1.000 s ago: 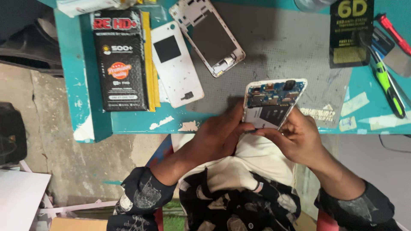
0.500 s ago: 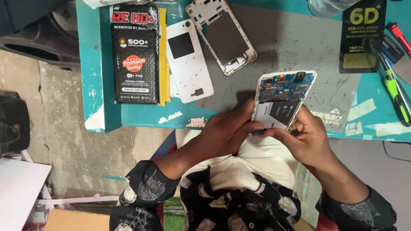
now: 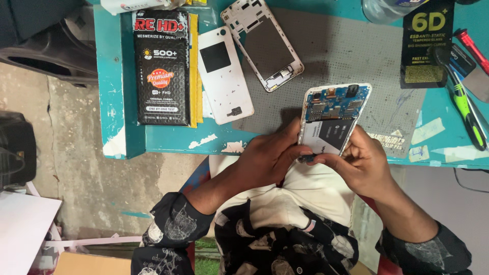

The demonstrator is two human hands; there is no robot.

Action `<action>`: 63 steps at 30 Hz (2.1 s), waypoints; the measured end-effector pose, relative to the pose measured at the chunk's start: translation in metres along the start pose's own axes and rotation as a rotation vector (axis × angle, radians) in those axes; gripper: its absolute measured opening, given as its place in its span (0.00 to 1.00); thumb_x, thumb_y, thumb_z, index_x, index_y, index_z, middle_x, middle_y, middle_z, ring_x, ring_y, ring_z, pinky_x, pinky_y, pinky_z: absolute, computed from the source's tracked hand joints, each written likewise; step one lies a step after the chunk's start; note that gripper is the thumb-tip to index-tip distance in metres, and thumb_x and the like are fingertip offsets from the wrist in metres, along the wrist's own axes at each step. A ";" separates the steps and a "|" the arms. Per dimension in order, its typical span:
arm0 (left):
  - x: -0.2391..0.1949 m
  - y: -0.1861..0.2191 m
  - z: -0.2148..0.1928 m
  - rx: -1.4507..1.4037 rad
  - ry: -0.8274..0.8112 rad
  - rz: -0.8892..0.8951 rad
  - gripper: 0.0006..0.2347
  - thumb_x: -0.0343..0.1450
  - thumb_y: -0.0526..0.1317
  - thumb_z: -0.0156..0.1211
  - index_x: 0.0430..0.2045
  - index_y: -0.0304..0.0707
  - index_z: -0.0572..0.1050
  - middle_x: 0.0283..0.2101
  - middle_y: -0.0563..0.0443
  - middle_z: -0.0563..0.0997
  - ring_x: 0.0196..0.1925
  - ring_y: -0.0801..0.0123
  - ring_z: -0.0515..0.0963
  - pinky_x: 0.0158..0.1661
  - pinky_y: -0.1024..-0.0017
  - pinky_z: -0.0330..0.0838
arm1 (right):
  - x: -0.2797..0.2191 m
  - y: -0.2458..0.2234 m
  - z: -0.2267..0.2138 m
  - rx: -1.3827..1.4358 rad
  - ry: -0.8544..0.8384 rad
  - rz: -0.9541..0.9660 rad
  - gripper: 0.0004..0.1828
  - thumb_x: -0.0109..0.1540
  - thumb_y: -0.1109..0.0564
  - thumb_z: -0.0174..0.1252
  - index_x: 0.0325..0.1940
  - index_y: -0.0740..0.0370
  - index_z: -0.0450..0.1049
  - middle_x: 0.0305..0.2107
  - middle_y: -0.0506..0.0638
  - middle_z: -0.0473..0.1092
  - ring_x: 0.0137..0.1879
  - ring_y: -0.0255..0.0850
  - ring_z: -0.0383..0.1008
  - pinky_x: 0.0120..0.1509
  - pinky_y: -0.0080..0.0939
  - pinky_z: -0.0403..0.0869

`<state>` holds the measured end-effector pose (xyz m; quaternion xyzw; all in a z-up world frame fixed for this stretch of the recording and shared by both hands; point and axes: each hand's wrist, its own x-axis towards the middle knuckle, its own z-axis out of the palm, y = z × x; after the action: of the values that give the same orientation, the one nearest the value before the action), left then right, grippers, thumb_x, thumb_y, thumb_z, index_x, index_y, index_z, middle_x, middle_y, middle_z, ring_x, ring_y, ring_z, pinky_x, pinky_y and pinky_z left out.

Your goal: The person holds a disassembled smartphone and manipulates its internal components, including the battery and motherboard. They repeatedly press and adjust parts within the chassis while seated at a workbench.

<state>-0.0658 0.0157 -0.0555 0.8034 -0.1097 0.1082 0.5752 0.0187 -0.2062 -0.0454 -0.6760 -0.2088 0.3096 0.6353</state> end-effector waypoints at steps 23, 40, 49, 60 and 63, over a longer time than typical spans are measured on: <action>0.004 0.006 -0.005 -0.088 -0.069 -0.130 0.23 0.79 0.37 0.58 0.69 0.33 0.60 0.39 0.39 0.84 0.32 0.62 0.87 0.30 0.69 0.78 | 0.000 0.003 0.000 0.009 -0.014 -0.019 0.25 0.61 0.75 0.59 0.61 0.74 0.64 0.48 0.59 0.76 0.52 0.39 0.80 0.55 0.34 0.80; 0.005 0.007 -0.007 -0.112 -0.101 -0.120 0.21 0.81 0.38 0.55 0.70 0.37 0.59 0.46 0.40 0.84 0.40 0.60 0.89 0.36 0.70 0.82 | -0.001 0.003 0.000 -0.030 -0.014 -0.025 0.26 0.60 0.74 0.60 0.61 0.74 0.64 0.46 0.60 0.77 0.50 0.38 0.81 0.51 0.31 0.81; 0.002 0.004 -0.004 -0.062 -0.075 -0.114 0.24 0.79 0.39 0.58 0.71 0.34 0.58 0.41 0.40 0.84 0.33 0.62 0.87 0.31 0.70 0.79 | 0.001 -0.002 0.001 -0.041 -0.002 -0.010 0.24 0.60 0.74 0.60 0.60 0.73 0.64 0.45 0.59 0.78 0.49 0.38 0.82 0.51 0.32 0.81; 0.001 0.002 -0.003 -0.074 -0.036 -0.051 0.24 0.81 0.39 0.58 0.71 0.34 0.59 0.42 0.40 0.84 0.37 0.62 0.88 0.33 0.69 0.79 | 0.000 -0.001 0.001 -0.064 0.006 -0.014 0.24 0.60 0.74 0.60 0.59 0.74 0.65 0.43 0.60 0.78 0.47 0.39 0.82 0.48 0.30 0.81; 0.000 0.002 -0.003 -0.061 -0.035 -0.041 0.23 0.81 0.39 0.58 0.71 0.33 0.59 0.42 0.40 0.84 0.38 0.62 0.88 0.34 0.69 0.79 | 0.000 0.000 0.000 -0.072 -0.001 -0.030 0.23 0.60 0.74 0.60 0.59 0.74 0.65 0.43 0.60 0.78 0.47 0.39 0.82 0.47 0.30 0.81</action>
<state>-0.0660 0.0186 -0.0529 0.7893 -0.1066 0.0789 0.5995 0.0188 -0.2061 -0.0450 -0.6952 -0.2301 0.2925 0.6150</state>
